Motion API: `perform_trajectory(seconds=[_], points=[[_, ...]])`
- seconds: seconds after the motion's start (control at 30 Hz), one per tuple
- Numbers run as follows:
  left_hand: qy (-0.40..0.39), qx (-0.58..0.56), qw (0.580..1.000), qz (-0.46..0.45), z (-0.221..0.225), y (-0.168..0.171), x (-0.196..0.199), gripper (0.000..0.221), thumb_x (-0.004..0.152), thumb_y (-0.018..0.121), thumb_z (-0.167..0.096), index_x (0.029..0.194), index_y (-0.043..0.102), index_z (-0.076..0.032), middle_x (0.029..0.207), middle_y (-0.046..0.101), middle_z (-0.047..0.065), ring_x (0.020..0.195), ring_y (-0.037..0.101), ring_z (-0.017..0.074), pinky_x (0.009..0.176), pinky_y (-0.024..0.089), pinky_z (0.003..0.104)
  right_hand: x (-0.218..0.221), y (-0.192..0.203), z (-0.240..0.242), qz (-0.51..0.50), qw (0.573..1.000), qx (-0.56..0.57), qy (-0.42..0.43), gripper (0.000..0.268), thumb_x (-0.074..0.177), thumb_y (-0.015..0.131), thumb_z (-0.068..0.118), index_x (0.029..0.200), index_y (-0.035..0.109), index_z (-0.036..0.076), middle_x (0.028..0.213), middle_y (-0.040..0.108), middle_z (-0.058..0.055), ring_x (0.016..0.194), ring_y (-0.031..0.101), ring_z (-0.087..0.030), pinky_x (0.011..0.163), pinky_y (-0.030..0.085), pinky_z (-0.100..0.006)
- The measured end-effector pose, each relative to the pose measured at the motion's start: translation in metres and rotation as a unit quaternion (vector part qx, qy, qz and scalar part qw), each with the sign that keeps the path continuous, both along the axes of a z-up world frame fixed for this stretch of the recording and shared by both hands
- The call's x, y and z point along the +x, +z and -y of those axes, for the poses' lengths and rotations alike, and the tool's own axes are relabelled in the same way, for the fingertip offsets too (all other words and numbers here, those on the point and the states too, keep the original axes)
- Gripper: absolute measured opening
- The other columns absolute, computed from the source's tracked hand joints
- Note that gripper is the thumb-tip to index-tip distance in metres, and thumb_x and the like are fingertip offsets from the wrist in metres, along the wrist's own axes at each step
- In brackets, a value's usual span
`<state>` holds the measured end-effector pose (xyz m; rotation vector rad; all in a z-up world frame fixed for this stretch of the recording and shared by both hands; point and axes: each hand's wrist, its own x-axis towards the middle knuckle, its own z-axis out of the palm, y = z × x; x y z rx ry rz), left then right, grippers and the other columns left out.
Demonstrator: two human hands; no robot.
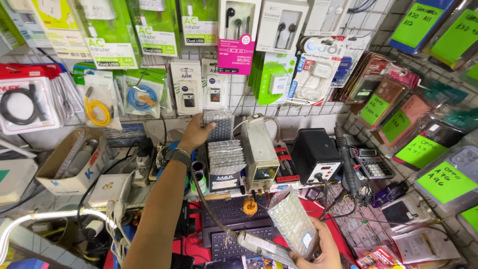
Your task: Unwrapping and inspecting new replacement phone screens from bubble wrap packaging at a repair bench.
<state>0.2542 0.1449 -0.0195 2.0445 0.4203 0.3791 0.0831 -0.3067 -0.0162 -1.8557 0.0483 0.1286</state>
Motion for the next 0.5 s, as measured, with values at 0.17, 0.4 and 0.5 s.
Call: perform_trajectory(seconds=[0.17,0.4,0.5], points=[[0.020,0.038,0.999,0.000,-0.004,-0.003,0.013,0.076,0.094,0.058,-0.054,0.152,0.042,-0.007,0.138,0.059,0.015,0.131,0.053,0.0376,0.104,0.047,0.053,0.009,-0.018,0.003,0.026,0.998,0.038,-0.032,0.085,0.056,0.083,-0.017,0.134,0.069,0.011,0.108,0.071,-0.009,0.085,0.066,-0.019,0.073,0.052,-0.029],[0.014,0.075,0.996,0.040,0.027,0.034,-0.022,0.043,0.095,0.074,-0.035,0.065,0.050,-0.015,0.072,0.055,0.001,0.075,0.060,0.0161,0.078,0.053,0.035,0.007,-0.002,0.002,-0.018,1.000,-0.020,-0.014,0.087,0.060,0.088,-0.012,0.139,0.064,0.017,0.121,0.068,-0.006,0.103,0.068,-0.021,0.078,0.059,-0.033],[-0.228,0.139,0.955,-0.129,0.044,0.088,-0.061,0.079,0.077,0.058,-0.070,0.136,0.059,-0.018,0.145,0.059,0.007,0.132,0.056,0.0245,0.110,0.047,0.046,0.006,0.003,0.000,-0.029,0.999,-0.021,-0.012,0.089,0.060,0.088,-0.014,0.140,0.063,0.018,0.125,0.066,-0.005,0.108,0.067,-0.021,0.081,0.059,-0.034]])
